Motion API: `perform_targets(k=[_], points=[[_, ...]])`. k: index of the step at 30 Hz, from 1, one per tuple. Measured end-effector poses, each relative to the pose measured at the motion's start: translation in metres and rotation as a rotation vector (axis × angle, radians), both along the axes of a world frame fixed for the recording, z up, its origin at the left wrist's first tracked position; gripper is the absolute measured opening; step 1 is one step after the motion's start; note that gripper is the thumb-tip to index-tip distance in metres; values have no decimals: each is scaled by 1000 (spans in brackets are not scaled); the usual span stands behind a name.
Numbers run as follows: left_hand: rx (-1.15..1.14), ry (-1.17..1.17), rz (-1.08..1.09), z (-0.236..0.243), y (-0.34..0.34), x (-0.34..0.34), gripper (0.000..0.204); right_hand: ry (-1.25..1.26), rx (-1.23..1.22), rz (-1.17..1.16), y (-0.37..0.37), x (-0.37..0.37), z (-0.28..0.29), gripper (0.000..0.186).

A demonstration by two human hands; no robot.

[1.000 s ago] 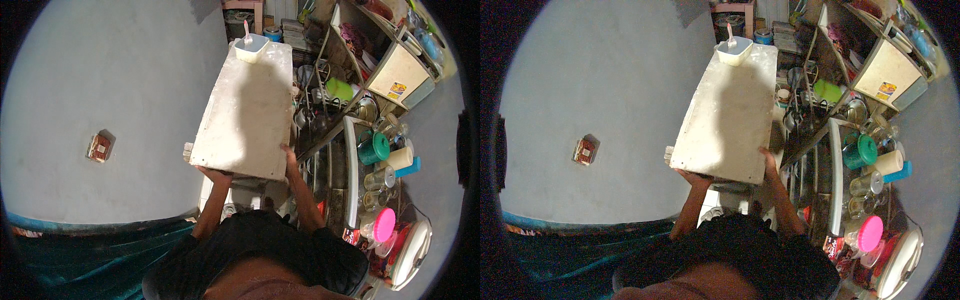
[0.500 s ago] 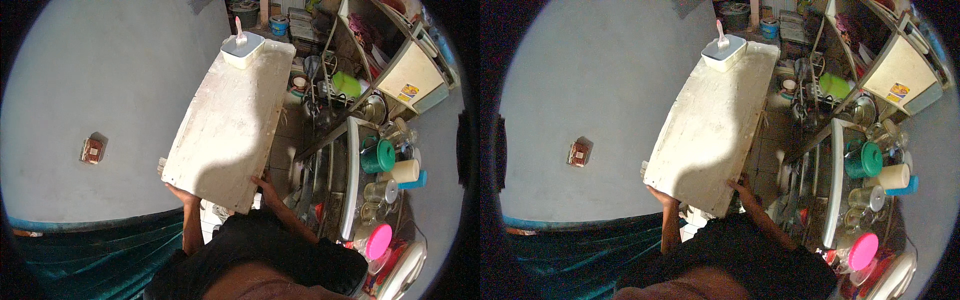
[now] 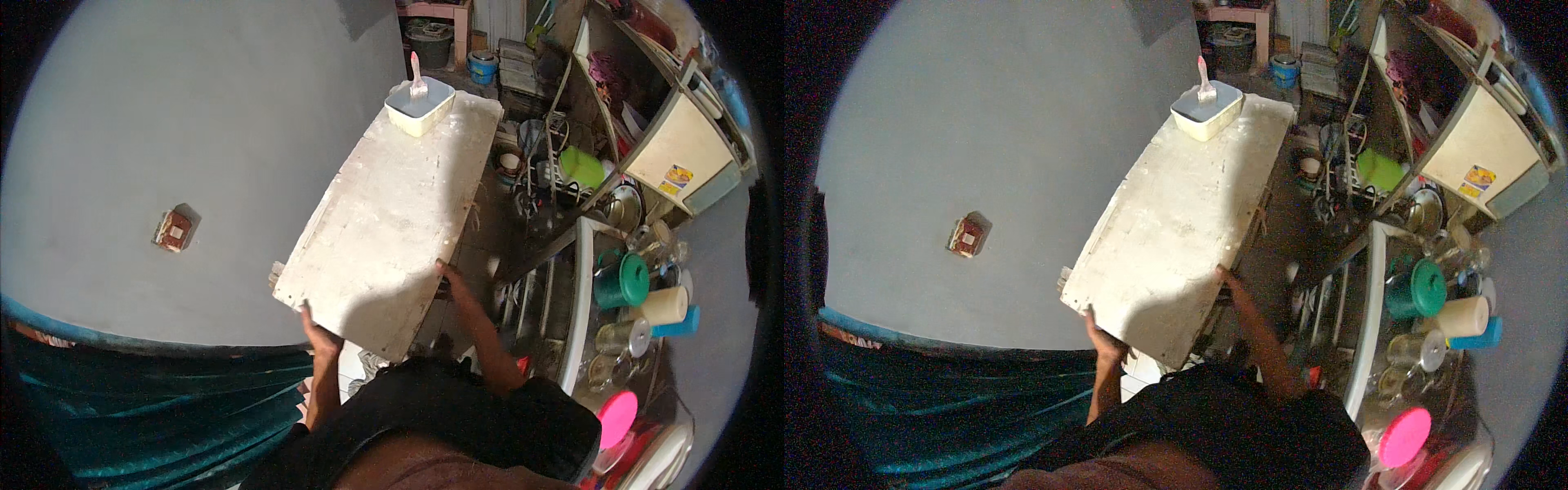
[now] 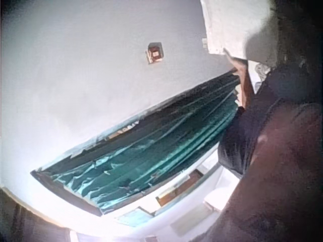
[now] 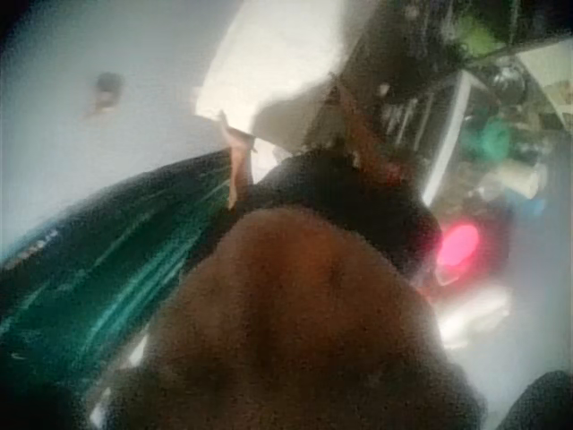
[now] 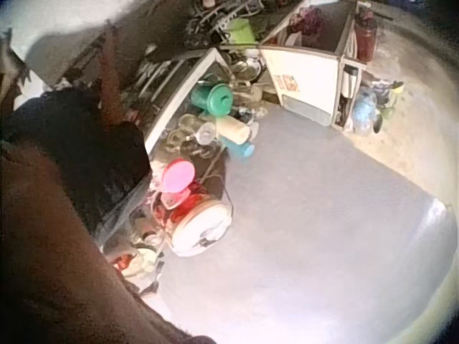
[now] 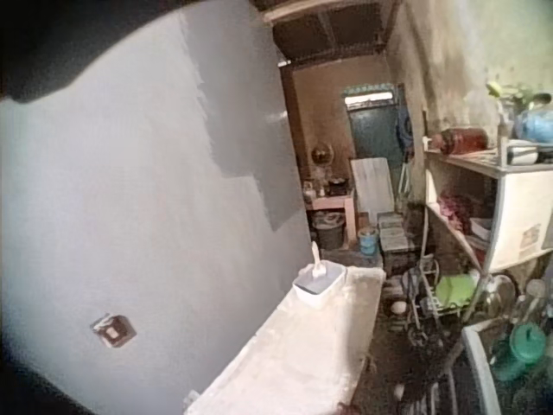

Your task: The person paints a wall with a brush, dipping the brush into a container of gray paint held in one hand and applying it to the wall surface with the other.

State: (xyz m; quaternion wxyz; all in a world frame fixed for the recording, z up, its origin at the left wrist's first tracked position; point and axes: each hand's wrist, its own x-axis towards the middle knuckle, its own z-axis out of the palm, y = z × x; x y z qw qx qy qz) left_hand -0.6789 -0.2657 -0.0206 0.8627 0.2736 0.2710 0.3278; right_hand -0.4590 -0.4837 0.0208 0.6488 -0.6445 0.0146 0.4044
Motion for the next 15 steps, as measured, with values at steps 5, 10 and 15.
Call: perform_targets(k=[5, 10, 15], points=[[-40, 52, 103, -7, 2, 14, 73, 2, 130, -29, 5, 5, -30, 68], [-80, -112, 54, -1, 8, 0, 72, 41, 216, 28, 9, 1, -66, 64], [-38, -84, 105, -9, 17, -32, 74, 26, 208, 92, 9, -23, -71, 66]])
